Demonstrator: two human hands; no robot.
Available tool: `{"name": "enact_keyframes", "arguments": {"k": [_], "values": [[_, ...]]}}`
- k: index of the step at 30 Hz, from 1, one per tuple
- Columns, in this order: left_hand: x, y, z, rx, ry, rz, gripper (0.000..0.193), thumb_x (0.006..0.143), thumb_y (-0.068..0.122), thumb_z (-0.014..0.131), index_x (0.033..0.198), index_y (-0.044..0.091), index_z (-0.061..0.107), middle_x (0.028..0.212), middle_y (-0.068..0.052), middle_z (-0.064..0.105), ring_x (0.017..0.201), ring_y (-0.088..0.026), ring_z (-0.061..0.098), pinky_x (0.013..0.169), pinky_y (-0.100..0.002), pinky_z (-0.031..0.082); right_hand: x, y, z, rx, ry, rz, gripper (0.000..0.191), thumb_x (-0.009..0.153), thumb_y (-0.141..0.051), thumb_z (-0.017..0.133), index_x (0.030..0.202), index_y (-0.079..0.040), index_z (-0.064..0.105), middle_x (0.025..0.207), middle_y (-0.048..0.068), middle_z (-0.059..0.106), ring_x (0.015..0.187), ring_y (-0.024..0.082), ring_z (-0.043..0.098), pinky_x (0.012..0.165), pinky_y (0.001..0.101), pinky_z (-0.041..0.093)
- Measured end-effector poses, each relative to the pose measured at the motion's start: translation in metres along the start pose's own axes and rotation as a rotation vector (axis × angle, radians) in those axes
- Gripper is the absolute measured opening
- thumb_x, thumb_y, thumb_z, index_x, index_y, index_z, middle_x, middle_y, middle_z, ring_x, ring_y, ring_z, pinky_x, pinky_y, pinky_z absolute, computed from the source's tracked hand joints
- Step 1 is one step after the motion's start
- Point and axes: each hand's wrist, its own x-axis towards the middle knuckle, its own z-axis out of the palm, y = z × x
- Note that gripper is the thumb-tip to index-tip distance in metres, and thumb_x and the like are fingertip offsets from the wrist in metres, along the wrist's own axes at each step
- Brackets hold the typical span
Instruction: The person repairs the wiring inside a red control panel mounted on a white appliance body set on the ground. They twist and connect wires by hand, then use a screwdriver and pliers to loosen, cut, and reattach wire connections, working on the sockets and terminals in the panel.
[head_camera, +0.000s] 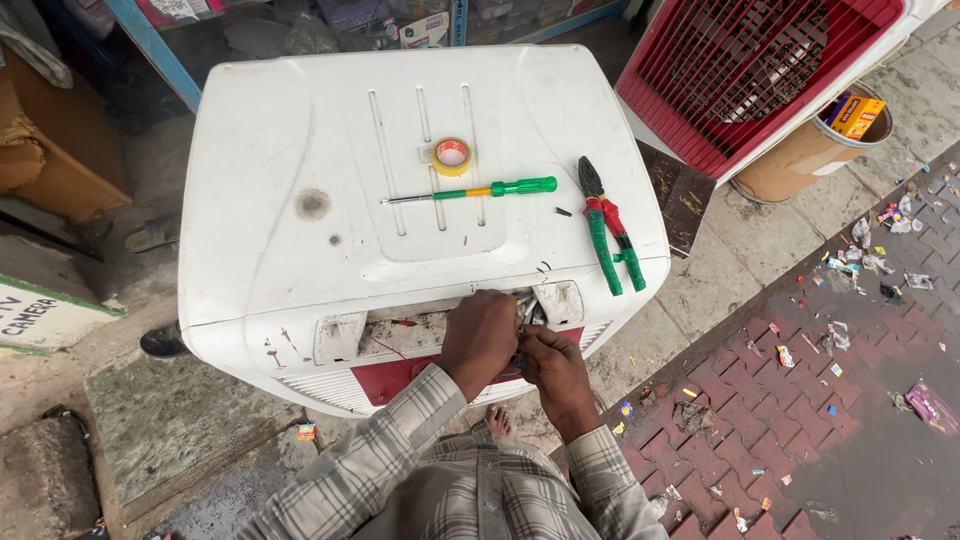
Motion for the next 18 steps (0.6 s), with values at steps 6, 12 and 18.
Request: {"name": "enact_keyframes", "arguments": {"k": [6,12,18], "values": [[0.000,0.001,-0.010,0.015,-0.050,-0.005,0.008,0.077,0.010,0.070,0.076,0.002,0.073,0.082,-0.022,0.071,0.081,-0.041,0.070,0.074,-0.050,0.056,-0.001,0.006,0.013,-0.434,0.112,-0.292,0.013,0.091,-0.006,0.069,0.099,0.001,0.076,0.067,-0.001,0.065,0.056,0.002,0.049,0.050,0.0225,0.037],[-0.014,0.018,-0.037,-0.145,-0.101,-0.098,0.018,0.083,0.016,0.073,0.074,0.001,0.074,0.077,-0.024,0.071,0.077,-0.043,0.070,0.071,-0.052,0.055,-0.005,0.006,0.027,-0.619,0.138,-0.348,0.018,0.097,-0.009,0.068,0.088,0.008,0.067,0.064,0.003,0.063,0.055,0.006,0.053,0.049,0.0267,0.043],[-0.026,0.037,-0.041,-0.203,-0.129,-0.083,0.020,0.085,0.018,0.071,0.075,0.001,0.073,0.076,-0.021,0.072,0.077,-0.040,0.072,0.074,-0.049,0.056,-0.040,-0.032,0.024,-0.612,0.205,-0.297,0.032,0.086,-0.005,0.071,0.117,-0.002,0.066,0.069,0.009,0.073,0.053,0.015,0.067,0.050,0.0287,0.052]]}}
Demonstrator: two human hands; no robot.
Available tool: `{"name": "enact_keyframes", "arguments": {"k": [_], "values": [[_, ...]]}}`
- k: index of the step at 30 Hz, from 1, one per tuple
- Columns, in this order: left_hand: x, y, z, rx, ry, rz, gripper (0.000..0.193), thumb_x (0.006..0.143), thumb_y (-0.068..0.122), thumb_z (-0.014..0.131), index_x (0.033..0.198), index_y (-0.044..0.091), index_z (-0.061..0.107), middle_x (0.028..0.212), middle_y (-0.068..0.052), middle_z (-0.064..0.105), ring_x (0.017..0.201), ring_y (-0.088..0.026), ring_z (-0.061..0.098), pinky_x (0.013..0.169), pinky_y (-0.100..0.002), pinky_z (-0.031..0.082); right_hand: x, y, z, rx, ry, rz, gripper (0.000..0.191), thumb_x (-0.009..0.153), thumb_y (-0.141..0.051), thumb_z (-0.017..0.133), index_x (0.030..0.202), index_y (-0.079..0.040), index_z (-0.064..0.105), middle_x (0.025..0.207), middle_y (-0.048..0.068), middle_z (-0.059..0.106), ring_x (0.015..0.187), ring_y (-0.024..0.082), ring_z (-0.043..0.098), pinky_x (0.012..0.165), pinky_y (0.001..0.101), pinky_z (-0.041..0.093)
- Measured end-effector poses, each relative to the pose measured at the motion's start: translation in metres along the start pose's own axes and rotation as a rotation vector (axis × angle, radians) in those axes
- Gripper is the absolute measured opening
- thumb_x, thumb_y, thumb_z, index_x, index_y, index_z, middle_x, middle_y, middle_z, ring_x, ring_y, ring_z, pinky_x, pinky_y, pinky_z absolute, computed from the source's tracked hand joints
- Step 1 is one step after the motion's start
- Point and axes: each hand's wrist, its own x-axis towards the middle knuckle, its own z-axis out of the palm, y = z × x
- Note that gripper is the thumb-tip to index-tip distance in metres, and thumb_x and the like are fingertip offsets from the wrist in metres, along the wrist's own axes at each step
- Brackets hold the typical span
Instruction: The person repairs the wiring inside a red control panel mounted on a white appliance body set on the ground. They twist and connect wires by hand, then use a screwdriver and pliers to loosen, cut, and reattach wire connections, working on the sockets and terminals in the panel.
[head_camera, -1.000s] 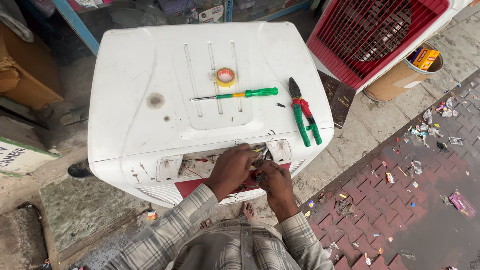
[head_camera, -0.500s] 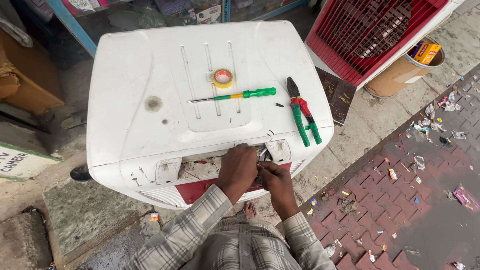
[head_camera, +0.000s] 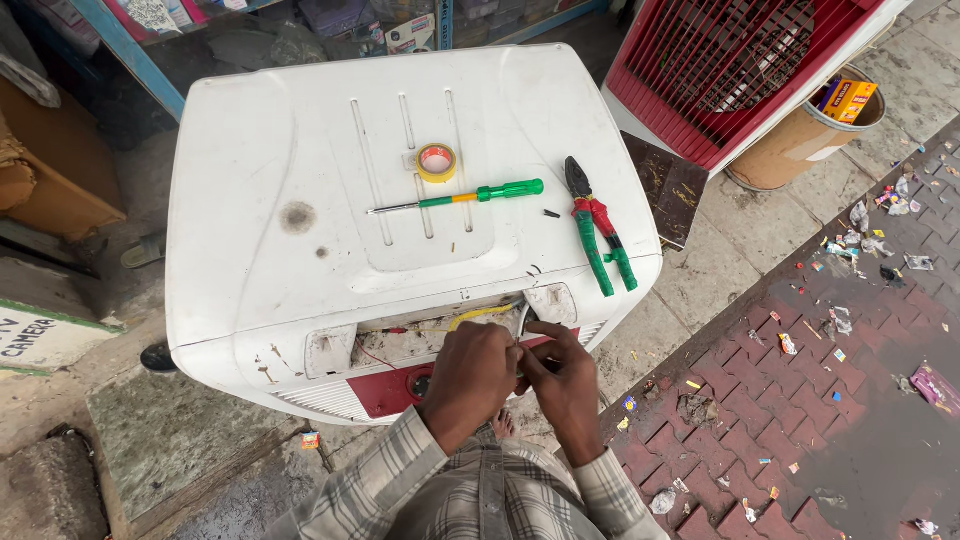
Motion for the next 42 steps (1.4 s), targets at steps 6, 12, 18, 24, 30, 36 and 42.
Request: {"name": "enact_keyframes", "arguments": {"k": [6,12,18,24,30,36,42], "values": [[-0.003,0.015,0.015,-0.002,-0.003,0.063,0.020,0.086,0.016,0.070,0.076,-0.001,0.073,0.076,-0.022,0.071,0.076,-0.041,0.071,0.074,-0.051,0.055,-0.018,-0.018,-0.024,-0.224,-0.027,-0.149,0.051,0.080,0.001,0.072,0.129,-0.008,0.060,0.099,0.005,0.078,0.064,0.012,0.073,0.054,0.0268,0.056],[0.015,0.020,0.008,-0.047,-0.273,-0.038,0.024,0.089,0.021,0.068,0.081,-0.001,0.071,0.070,-0.020,0.071,0.071,-0.036,0.075,0.070,-0.046,0.058,-0.012,-0.013,-0.035,-0.305,-0.084,-0.472,0.048,0.077,0.000,0.076,0.124,-0.006,0.067,0.110,0.007,0.075,0.079,0.014,0.076,0.058,0.0276,0.060],[0.039,0.015,0.002,-0.091,-0.283,0.157,0.022,0.087,0.021,0.073,0.085,-0.001,0.075,0.073,-0.020,0.071,0.067,-0.034,0.071,0.063,-0.043,0.053,-0.003,0.001,-0.034,-0.270,0.038,-0.458,0.036,0.079,-0.008,0.081,0.115,-0.007,0.075,0.085,0.004,0.080,0.070,0.012,0.078,0.066,0.0254,0.062],[0.053,0.001,-0.010,-0.303,-0.185,0.106,0.018,0.090,0.016,0.068,0.089,-0.001,0.075,0.076,-0.011,0.074,0.065,-0.027,0.073,0.063,-0.038,0.056,0.010,0.009,-0.042,-0.143,0.002,-0.420,0.017,0.086,-0.009,0.080,0.102,-0.009,0.083,0.090,0.005,0.083,0.067,0.011,0.075,0.062,0.0260,0.061],[0.054,0.000,-0.002,-0.044,-0.151,0.576,0.024,0.087,0.015,0.069,0.108,0.004,0.070,0.097,-0.009,0.069,0.098,-0.030,0.063,0.086,-0.045,0.045,0.017,0.001,-0.059,-0.307,-0.071,-0.186,0.017,0.084,-0.011,0.078,0.100,-0.008,0.082,0.079,0.006,0.082,0.060,0.011,0.075,0.057,0.0273,0.059],[0.057,-0.003,0.020,0.147,-0.318,0.451,0.012,0.089,0.017,0.066,0.097,0.014,0.074,0.086,-0.003,0.067,0.095,-0.022,0.064,0.092,-0.048,0.034,0.023,0.000,-0.074,-0.357,-0.024,-0.372,0.015,0.082,-0.011,0.079,0.097,-0.008,0.081,0.085,0.006,0.080,0.068,0.013,0.078,0.060,0.0269,0.060],[0.056,-0.006,0.025,0.169,-0.311,0.467,0.007,0.087,0.019,0.071,0.085,0.013,0.073,0.079,-0.001,0.067,0.088,-0.020,0.063,0.092,-0.050,0.031,0.022,0.007,-0.083,-0.366,-0.044,-0.393,0.012,0.083,-0.011,0.080,0.094,-0.007,0.081,0.085,0.006,0.079,0.068,0.014,0.077,0.060,0.0270,0.059]]}}
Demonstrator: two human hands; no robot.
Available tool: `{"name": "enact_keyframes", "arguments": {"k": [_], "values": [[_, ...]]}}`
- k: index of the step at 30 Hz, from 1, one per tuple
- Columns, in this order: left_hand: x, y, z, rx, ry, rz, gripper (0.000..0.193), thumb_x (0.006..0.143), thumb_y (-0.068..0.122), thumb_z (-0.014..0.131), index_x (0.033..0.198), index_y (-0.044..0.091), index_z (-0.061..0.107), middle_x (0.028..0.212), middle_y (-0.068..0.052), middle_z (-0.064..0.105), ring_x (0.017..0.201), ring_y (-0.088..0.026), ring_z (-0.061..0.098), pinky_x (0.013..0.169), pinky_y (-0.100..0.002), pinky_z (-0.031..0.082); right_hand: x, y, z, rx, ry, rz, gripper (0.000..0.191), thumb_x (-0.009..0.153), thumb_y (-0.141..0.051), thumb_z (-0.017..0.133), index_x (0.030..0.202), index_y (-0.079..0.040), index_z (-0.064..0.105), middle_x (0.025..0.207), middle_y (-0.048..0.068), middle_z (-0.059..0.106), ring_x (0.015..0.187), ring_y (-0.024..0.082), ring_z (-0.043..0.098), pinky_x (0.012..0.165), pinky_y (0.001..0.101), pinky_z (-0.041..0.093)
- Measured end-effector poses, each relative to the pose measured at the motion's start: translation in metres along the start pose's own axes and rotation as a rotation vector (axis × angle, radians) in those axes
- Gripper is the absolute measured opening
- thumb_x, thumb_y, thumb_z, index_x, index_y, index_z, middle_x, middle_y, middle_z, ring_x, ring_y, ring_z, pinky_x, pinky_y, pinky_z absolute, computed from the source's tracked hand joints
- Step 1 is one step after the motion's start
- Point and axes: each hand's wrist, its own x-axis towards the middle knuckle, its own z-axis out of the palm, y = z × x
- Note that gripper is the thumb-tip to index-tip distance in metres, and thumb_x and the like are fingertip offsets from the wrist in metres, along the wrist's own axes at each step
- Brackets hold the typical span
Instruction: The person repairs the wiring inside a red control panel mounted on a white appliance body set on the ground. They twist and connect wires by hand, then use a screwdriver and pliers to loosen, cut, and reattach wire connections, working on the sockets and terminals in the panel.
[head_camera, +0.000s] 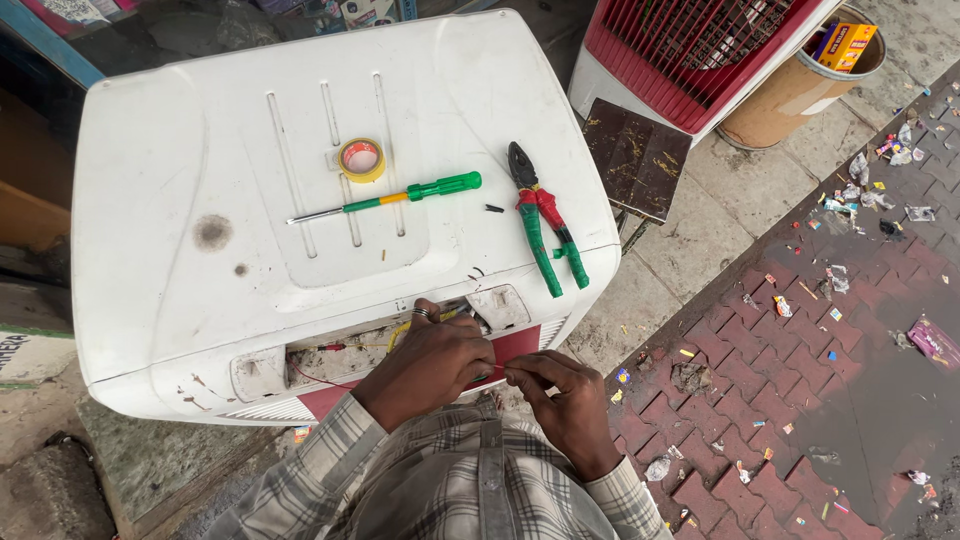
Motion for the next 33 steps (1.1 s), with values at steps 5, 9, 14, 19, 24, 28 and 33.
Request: {"name": "enact_keyframes", "arguments": {"k": [5,9,14,19,24,28,33], "values": [[0.001,0.001,0.005,-0.033,0.091,-0.011,0.011,0.079,0.016,0.075,0.078,0.011,0.065,0.076,-0.001,0.064,0.089,-0.022,0.062,0.088,-0.050,0.034,-0.004,0.001,-0.002,0.052,0.010,-0.006,0.012,0.083,-0.011,0.079,0.094,-0.006,0.080,0.086,0.006,0.080,0.071,0.013,0.079,0.061,0.0264,0.061],[0.001,-0.002,0.006,-0.019,0.129,0.033,0.014,0.077,0.008,0.071,0.075,0.013,0.058,0.075,0.002,0.062,0.088,-0.020,0.062,0.080,-0.046,0.033,-0.008,0.005,0.004,0.097,-0.029,0.189,0.011,0.084,-0.012,0.078,0.089,-0.003,0.081,0.079,0.006,0.080,0.063,0.012,0.079,0.051,0.0271,0.057],[-0.001,-0.006,0.001,0.019,0.210,0.117,0.017,0.074,0.007,0.073,0.073,0.015,0.058,0.072,0.003,0.060,0.082,-0.020,0.059,0.083,-0.046,0.029,-0.017,0.014,0.027,0.523,0.002,0.394,0.017,0.092,-0.014,0.070,0.091,0.003,0.073,0.065,0.005,0.066,0.051,0.010,0.060,0.046,0.0270,0.045],[-0.003,-0.014,-0.004,0.002,0.184,0.132,0.017,0.072,0.005,0.072,0.076,0.015,0.059,0.074,0.003,0.060,0.086,-0.019,0.061,0.084,-0.046,0.029,-0.022,0.022,0.047,0.649,0.030,0.577,0.036,0.102,-0.029,0.058,0.081,0.000,0.063,0.057,0.000,0.047,0.046,0.008,0.039,0.044,0.0264,0.031],[-0.004,-0.022,-0.004,-0.026,0.189,0.177,0.015,0.074,0.005,0.071,0.077,0.014,0.059,0.076,0.003,0.061,0.087,-0.019,0.062,0.085,-0.048,0.029,-0.030,0.023,0.064,0.654,0.131,0.650,0.039,0.103,-0.031,0.057,0.074,-0.005,0.055,0.059,-0.002,0.042,0.048,0.007,0.035,0.044,0.0268,0.028],[-0.006,-0.026,-0.004,-0.057,0.183,0.176,0.013,0.076,0.004,0.069,0.078,0.012,0.059,0.076,0.002,0.062,0.086,-0.021,0.062,0.084,-0.049,0.030,-0.036,0.026,0.063,0.688,0.299,0.654,0.042,0.104,-0.031,0.057,0.071,-0.005,0.052,0.058,-0.002,0.042,0.047,0.008,0.036,0.043,0.0267,0.028],[-0.010,-0.029,-0.008,-0.173,0.202,0.151,0.012,0.080,0.004,0.067,0.078,0.010,0.057,0.076,-0.001,0.062,0.086,-0.024,0.061,0.085,-0.045,0.033,-0.040,0.014,0.030,0.496,0.492,0.570,0.038,0.107,-0.026,0.059,0.082,0.002,0.065,0.063,0.007,0.056,0.050,0.010,0.046,0.044,0.0276,0.037]]}}
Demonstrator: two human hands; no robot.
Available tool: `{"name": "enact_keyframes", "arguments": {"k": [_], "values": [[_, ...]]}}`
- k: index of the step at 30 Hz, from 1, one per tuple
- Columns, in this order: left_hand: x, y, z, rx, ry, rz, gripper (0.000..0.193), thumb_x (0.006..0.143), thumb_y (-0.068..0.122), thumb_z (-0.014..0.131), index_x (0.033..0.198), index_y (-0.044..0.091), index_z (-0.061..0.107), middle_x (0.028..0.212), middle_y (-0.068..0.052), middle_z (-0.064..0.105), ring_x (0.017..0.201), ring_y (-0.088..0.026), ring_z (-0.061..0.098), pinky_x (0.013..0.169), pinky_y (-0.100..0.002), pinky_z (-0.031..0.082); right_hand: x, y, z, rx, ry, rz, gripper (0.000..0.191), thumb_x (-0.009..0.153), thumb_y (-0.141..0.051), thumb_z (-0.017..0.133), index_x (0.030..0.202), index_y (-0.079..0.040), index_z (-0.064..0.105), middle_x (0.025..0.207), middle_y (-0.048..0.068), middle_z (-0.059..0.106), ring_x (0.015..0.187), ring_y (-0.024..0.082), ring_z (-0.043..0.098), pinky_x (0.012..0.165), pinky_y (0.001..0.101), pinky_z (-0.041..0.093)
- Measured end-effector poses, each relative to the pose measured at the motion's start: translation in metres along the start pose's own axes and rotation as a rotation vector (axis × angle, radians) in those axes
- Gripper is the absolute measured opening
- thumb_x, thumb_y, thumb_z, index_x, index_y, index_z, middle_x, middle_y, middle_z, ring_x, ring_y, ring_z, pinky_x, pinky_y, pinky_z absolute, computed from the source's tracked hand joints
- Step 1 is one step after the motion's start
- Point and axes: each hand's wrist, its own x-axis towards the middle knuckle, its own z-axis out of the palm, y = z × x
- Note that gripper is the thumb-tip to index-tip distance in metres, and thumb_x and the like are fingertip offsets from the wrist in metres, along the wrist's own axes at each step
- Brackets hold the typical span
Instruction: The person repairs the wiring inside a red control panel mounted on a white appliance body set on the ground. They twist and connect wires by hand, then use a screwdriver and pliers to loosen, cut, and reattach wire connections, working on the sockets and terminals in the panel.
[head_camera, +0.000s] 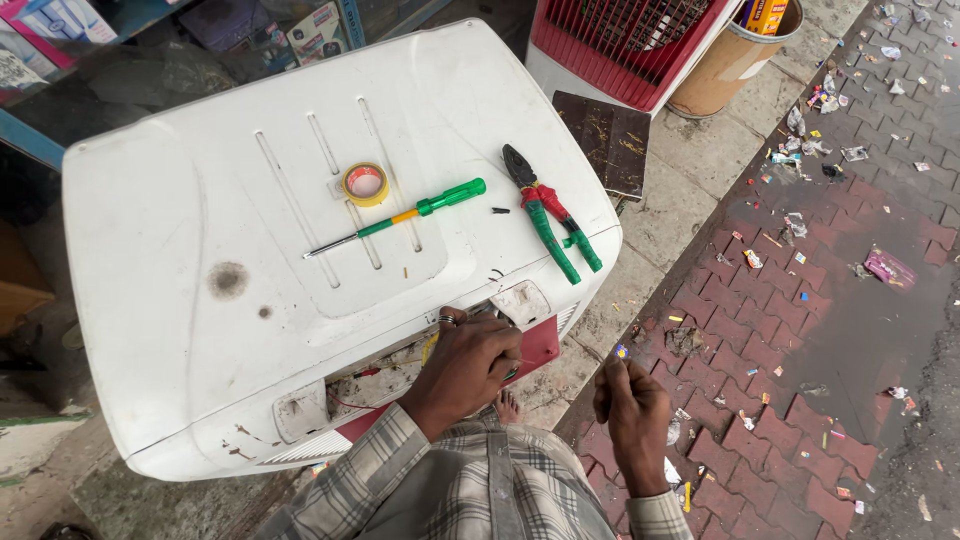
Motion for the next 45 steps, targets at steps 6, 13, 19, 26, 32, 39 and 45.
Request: {"name": "enact_keyframes", "arguments": {"k": [6,13,19,26,32,39,45], "values": [[0.003,0.002,0.001,0.040,-0.029,-0.003,0.010,0.078,0.005,0.068,0.074,0.011,0.060,0.072,-0.002,0.062,0.081,-0.023,0.062,0.081,-0.045,0.032,-0.023,-0.043,0.015,-0.525,-0.211,-0.535,0.044,0.077,-0.005,0.076,0.120,-0.003,0.066,0.123,0.009,0.067,0.068,0.012,0.072,0.049,0.0272,0.059],[0.004,0.004,-0.003,0.082,-0.116,0.031,0.003,0.080,0.011,0.071,0.082,0.012,0.069,0.076,-0.003,0.065,0.086,-0.024,0.063,0.080,-0.045,0.033,-0.019,-0.045,0.033,-0.596,-0.210,-0.904,0.017,0.087,-0.004,0.074,0.104,-0.007,0.075,0.102,0.007,0.074,0.083,0.021,0.075,0.064,0.0311,0.060],[0.005,0.007,0.005,0.146,-0.112,0.038,0.008,0.082,0.010,0.071,0.075,0.012,0.072,0.072,-0.004,0.067,0.080,-0.024,0.065,0.084,-0.050,0.032,-0.012,-0.045,0.025,-0.641,-0.282,-0.876,0.014,0.089,-0.004,0.070,0.103,-0.003,0.072,0.099,0.009,0.073,0.083,0.027,0.074,0.070,0.0356,0.059],[0.002,0.006,0.014,0.044,0.059,-0.050,0.020,0.070,0.000,0.076,0.063,0.011,0.061,0.070,-0.003,0.061,0.065,-0.026,0.061,0.072,-0.048,0.036,-0.012,-0.034,0.030,-0.465,-0.321,-0.433,0.013,0.094,-0.013,0.068,0.095,-0.001,0.071,0.078,0.007,0.068,0.057,0.014,0.064,0.052,0.0302,0.051],[0.007,0.008,0.009,-0.041,-0.030,-0.047,0.020,0.078,0.001,0.070,0.071,0.010,0.054,0.075,-0.003,0.054,0.071,-0.025,0.060,0.069,-0.046,0.037,-0.005,-0.018,0.037,-0.451,-0.266,-0.447,0.035,0.104,-0.029,0.056,0.084,-0.001,0.062,0.065,0.006,0.058,0.056,0.012,0.051,0.052,0.0320,0.044],[0.010,0.009,-0.004,0.004,-0.025,-0.079,0.012,0.073,0.001,0.071,0.070,0.010,0.063,0.072,-0.006,0.062,0.069,-0.029,0.064,0.075,-0.049,0.037,-0.006,-0.024,0.046,-0.460,-0.132,-0.173,0.051,0.105,-0.037,0.055,0.072,0.001,0.062,0.056,0.010,0.053,0.052,0.016,0.048,0.051,0.0348,0.042],[0.011,0.006,-0.005,-0.002,-0.030,-0.087,0.009,0.075,0.004,0.073,0.074,0.010,0.066,0.077,-0.007,0.066,0.077,-0.029,0.066,0.078,-0.048,0.039,-0.028,-0.055,0.034,-0.460,-0.110,-0.771,0.022,0.102,-0.022,0.062,0.103,-0.001,0.068,0.094,0.007,0.069,0.070,0.014,0.065,0.062,0.0295,0.053]]}}
